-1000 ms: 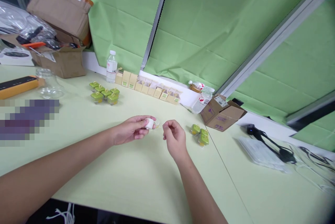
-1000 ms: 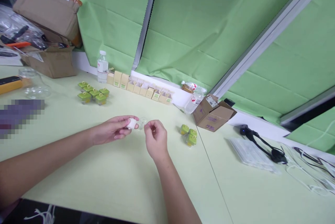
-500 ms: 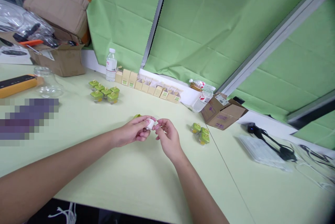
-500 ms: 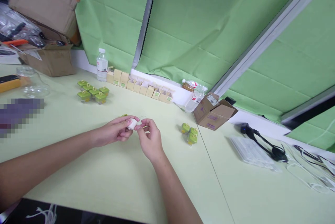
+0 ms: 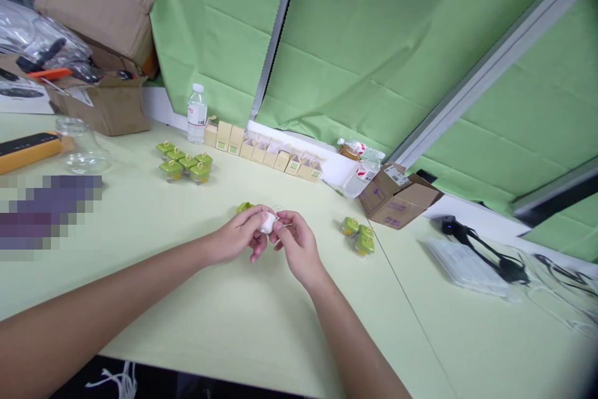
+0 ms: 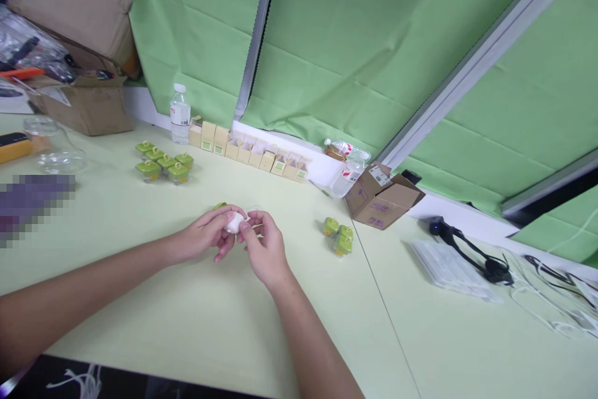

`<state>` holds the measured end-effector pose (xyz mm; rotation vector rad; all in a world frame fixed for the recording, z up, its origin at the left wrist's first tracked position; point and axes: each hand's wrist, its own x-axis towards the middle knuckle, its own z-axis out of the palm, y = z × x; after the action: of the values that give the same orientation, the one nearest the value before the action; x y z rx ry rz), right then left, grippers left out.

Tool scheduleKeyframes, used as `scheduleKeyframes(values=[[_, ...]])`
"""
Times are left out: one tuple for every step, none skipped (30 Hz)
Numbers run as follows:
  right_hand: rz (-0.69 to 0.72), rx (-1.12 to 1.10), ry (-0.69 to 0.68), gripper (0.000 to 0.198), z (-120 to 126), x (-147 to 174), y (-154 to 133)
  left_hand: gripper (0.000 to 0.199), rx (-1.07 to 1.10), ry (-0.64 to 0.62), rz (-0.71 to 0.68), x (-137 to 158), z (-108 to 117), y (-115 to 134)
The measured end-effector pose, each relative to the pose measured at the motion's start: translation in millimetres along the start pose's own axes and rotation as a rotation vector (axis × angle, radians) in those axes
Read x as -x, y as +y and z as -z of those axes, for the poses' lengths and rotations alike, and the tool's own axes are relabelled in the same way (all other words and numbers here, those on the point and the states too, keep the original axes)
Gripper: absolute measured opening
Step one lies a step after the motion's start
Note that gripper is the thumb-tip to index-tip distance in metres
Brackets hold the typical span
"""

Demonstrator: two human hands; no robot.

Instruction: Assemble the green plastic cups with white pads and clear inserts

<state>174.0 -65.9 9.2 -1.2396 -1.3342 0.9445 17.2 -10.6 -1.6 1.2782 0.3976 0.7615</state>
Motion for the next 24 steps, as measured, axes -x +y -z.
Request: scheduleKeyframes(values=[[-0.005,-0.004,-0.007,0.028,-1,0,0,0.027,-0.012,0.009,-0.005,0,-1,0],[-0.011,-0.006,-0.013,0.028,-1,1,-1,0.027,-0.024,0.022,-0.007,1,-2,0],[-0.016,-0.004,-0.018,0.028,-1,2,-1,0.026,-0.035,0.036,-0.009,1,-3,1],[-0.020,-0.002,-0.021,0.028,-2,2,-2,0.025,-0.049,0.050,-0.010,2,-5,2],[-0.024,-0.003,-0.023,0.028,-2,3,-2,0.025,-0.065,0.063,-0.015,3,-7,3],[-0.030,-0.009,-0.029,0.029,-3,3,-3,0.025,-0.082,0.073,-0.023,4,-8,3],[-0.037,-0.024,-0.044,0.029,-3,4,-4,0.025,-0.097,0.083,-0.034,5,-10,4],[-0.043,-0.047,-0.070,0.030,-4,5,-4,0.025,-0.111,0.091,-0.048,6,-11,4],[-0.047,-0.081,-0.105,0.031,-6,5,-5,0.025,-0.123,0.099,-0.063,7,-13,4],[-0.048,-0.121,-0.147,0.032,-7,6,-6,0.025,-0.134,0.109,-0.079,7,-14,4],[-0.047,-0.163,-0.187,0.032,-9,6,-7,0.025,-0.142,0.117,-0.096,8,-15,3],[-0.042,-0.200,-0.217,0.031,-11,7,-8,0.025,-0.147,0.124,-0.111,8,-16,2],[-0.036,-0.229,-0.233,0.030,-13,7,-9,0.025,-0.150,0.130,-0.125,8,-17,1],[-0.032,-0.245,-0.239,0.028,-14,8,-10,0.025,-0.151,0.132,-0.135,8,-17,0],[-0.030,-0.251,-0.238,0.027,-14,8,-11,0.026,-0.151,0.133,-0.142,8,-18,-1],[-0.027,-0.250,-0.239,0.028,-15,8,-11,0.026,-0.151,0.133,-0.148,8,-18,-1],[-0.022,-0.248,-0.244,0.029,-14,9,-12,0.027,-0.153,0.132,-0.156,8,-19,-1],[-0.018,-0.249,-0.254,0.032,-14,9,-12,0.028,-0.158,0.131,-0.166,8,-19,-1],[-0.015,-0.253,-0.265,0.035,-13,9,-12,0.028,-0.166,0.130,-0.175,9,-19,-1],[-0.012,-0.259,-0.274,0.038,-12,9,-13,0.029,-0.176,0.130,-0.183,9,-20,-1],[-0.012,-0.268,-0.279,0.040,-12,9,-13,0.029,-0.189,0.131,-0.187,9,-20,-1],[-0.014,-0.275,-0.281,0.040,-12,9,-13,0.029,-0.206,0.129,-0.186,10,-20,0],[-0.017,-0.281,-0.280,0.040,-12,9,-13,0.029,-0.224,0.125,-0.184,10,-20,0],[-0.019,-0.284,-0.279,0.040,-12,9,-13,0.029,-0.246,0.118,-0.184,11,-19,0]])
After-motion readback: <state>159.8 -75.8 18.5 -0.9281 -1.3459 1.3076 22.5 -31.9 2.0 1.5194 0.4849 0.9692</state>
